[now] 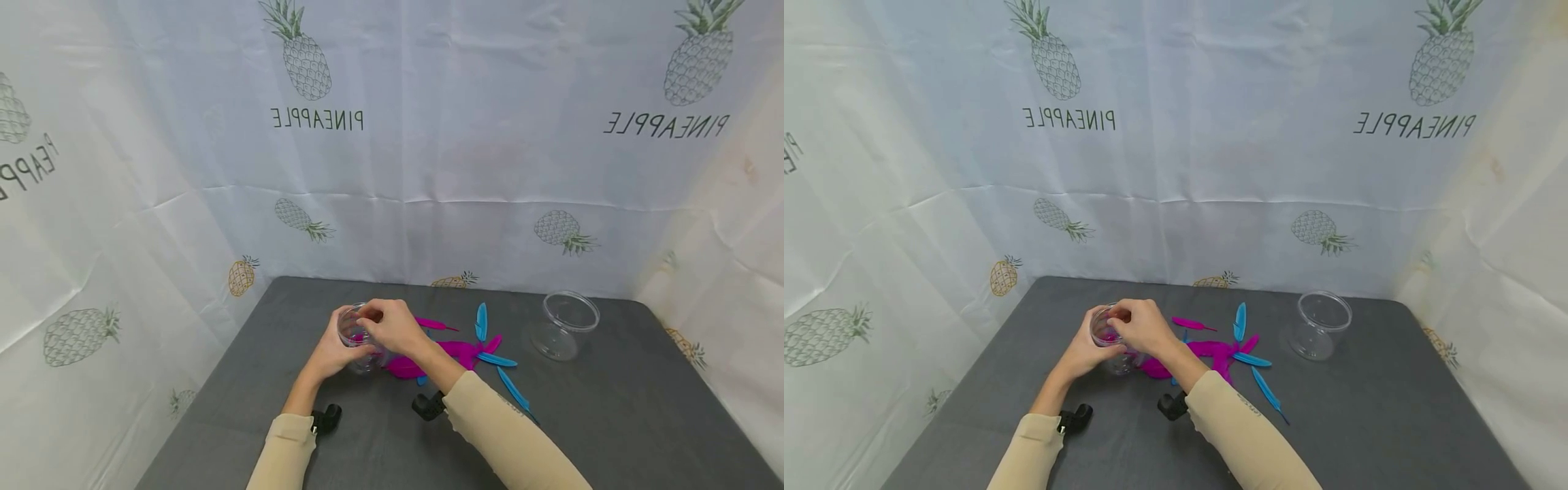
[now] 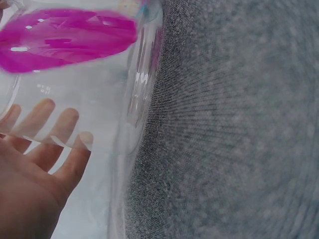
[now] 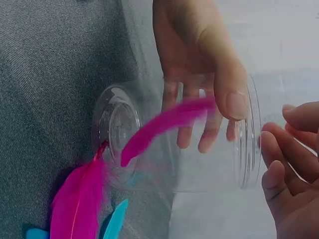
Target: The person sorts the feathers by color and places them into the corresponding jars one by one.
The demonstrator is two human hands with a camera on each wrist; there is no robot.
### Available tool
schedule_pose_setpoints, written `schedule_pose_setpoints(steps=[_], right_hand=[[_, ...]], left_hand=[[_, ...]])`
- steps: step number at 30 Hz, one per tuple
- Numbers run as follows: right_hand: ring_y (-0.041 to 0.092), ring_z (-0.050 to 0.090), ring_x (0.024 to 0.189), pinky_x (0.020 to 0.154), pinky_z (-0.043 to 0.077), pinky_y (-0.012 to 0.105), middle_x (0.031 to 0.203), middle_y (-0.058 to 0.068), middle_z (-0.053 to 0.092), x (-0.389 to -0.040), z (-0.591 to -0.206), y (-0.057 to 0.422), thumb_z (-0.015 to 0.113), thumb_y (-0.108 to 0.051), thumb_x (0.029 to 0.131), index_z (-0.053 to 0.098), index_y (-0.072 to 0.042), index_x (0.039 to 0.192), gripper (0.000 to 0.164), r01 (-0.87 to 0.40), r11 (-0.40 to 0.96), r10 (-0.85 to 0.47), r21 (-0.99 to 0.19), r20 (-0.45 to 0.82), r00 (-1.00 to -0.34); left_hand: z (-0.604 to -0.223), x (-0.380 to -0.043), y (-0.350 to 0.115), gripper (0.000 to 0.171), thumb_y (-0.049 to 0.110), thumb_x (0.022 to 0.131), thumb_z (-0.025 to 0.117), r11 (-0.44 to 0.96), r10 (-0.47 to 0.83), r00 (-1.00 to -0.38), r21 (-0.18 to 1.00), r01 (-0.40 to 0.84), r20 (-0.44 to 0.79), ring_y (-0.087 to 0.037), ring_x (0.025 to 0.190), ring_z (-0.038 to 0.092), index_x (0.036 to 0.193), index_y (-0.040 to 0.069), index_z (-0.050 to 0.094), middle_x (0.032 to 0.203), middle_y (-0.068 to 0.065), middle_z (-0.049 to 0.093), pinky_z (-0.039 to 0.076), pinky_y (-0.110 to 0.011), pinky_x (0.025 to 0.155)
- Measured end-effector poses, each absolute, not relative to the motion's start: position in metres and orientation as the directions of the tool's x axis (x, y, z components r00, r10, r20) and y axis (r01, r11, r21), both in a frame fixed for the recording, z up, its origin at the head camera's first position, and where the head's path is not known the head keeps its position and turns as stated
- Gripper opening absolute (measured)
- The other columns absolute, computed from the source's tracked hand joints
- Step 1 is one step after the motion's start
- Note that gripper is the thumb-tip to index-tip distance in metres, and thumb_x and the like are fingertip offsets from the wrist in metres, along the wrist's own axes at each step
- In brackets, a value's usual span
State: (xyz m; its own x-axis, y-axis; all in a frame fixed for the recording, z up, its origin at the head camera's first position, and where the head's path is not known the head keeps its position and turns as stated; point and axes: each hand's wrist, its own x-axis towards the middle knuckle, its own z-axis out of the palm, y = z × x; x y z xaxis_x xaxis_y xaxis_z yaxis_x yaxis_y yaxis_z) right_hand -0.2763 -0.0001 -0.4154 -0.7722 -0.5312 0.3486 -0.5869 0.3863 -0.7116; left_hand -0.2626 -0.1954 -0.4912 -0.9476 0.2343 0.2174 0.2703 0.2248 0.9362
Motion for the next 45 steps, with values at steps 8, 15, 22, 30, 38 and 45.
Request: schedule_pose_setpoints(steps=[8, 15, 22, 30, 38, 45], right_hand=[[0.013, 0.068, 0.085, 0.075, 0.056, 0.026, 0.098, 0.002, 0.074, -0.279, -0.409, 0.011, 0.07, -0.014, 0.098, 0.074, -0.003, 0.111, 0.017, -0.625, 0.363, -0.516, -0.691, 0.41, -0.752], [0.013, 0.066, 0.085, 0.078, 0.055, 0.027, 0.097, 0.001, 0.072, -0.275, -0.399, 0.034, 0.069, -0.012, 0.098, 0.074, -0.004, 0.11, 0.015, -0.667, 0.366, -0.551, -0.649, 0.426, -0.717], [0.009, 0.065, 0.081, 0.074, 0.056, 0.027, 0.093, -0.003, 0.072, -0.273, -0.395, 0.06, 0.071, -0.012, 0.096, 0.076, -0.006, 0.105, 0.012, -0.674, 0.429, -0.551, -0.602, 0.417, -0.723], [0.008, 0.063, 0.081, 0.073, 0.055, 0.027, 0.094, -0.005, 0.071, -0.271, -0.401, 0.091, 0.071, -0.015, 0.097, 0.076, -0.01, 0.105, 0.01, -0.64, 0.492, -0.528, -0.59, 0.382, -0.758], [0.007, 0.062, 0.079, 0.072, 0.054, 0.028, 0.094, -0.007, 0.07, -0.267, -0.408, 0.117, 0.072, -0.015, 0.096, 0.076, -0.011, 0.105, 0.01, -0.607, 0.539, -0.502, -0.584, 0.355, -0.788], [0.009, 0.063, 0.082, 0.074, 0.056, 0.029, 0.095, -0.006, 0.069, -0.263, -0.414, 0.132, 0.073, -0.012, 0.095, 0.075, -0.01, 0.105, 0.01, -0.588, 0.555, -0.485, -0.589, 0.345, -0.803]], left_hand=[[-0.467, -0.249, -0.192, 0.098, 0.019, 0.085, 0.085, 0.248, 0.239, -0.952, 0.936, 0.249, 0.19, -0.044, 0.144, 0.034, 0.154, 0.002, 0.018, 0.152, -0.024, 0.036, 0.027, -0.06, 0.116], [-0.479, -0.258, -0.193, 0.098, 0.015, 0.084, 0.085, 0.279, 0.23, -0.953, 0.924, 0.26, 0.198, -0.044, 0.143, 0.036, 0.154, 0.0, 0.018, 0.152, -0.029, 0.036, 0.029, -0.059, 0.116], [-0.498, -0.267, -0.195, 0.096, 0.011, 0.08, 0.088, 0.241, 0.189, -0.947, 0.923, 0.301, 0.26, -0.04, 0.142, 0.04, 0.152, 0.006, 0.025, 0.149, -0.026, 0.042, 0.03, -0.059, 0.116], [-0.5, -0.267, -0.194, 0.094, 0.017, 0.078, 0.09, 0.25, 0.184, -0.946, 0.918, 0.308, 0.268, -0.035, 0.14, 0.043, 0.149, 0.011, 0.029, 0.148, -0.026, 0.043, 0.032, -0.058, 0.115], [-0.5, -0.267, -0.195, 0.095, 0.019, 0.078, 0.09, 0.268, 0.188, -0.944, 0.91, 0.316, 0.273, -0.036, 0.14, 0.043, 0.15, 0.011, 0.028, 0.148, -0.026, 0.044, 0.032, -0.059, 0.114], [-0.499, -0.267, -0.195, 0.094, 0.018, 0.077, 0.091, 0.254, 0.182, -0.945, 0.915, 0.313, 0.272, -0.036, 0.14, 0.044, 0.149, 0.011, 0.029, 0.147, -0.026, 0.044, 0.032, -0.059, 0.115]])
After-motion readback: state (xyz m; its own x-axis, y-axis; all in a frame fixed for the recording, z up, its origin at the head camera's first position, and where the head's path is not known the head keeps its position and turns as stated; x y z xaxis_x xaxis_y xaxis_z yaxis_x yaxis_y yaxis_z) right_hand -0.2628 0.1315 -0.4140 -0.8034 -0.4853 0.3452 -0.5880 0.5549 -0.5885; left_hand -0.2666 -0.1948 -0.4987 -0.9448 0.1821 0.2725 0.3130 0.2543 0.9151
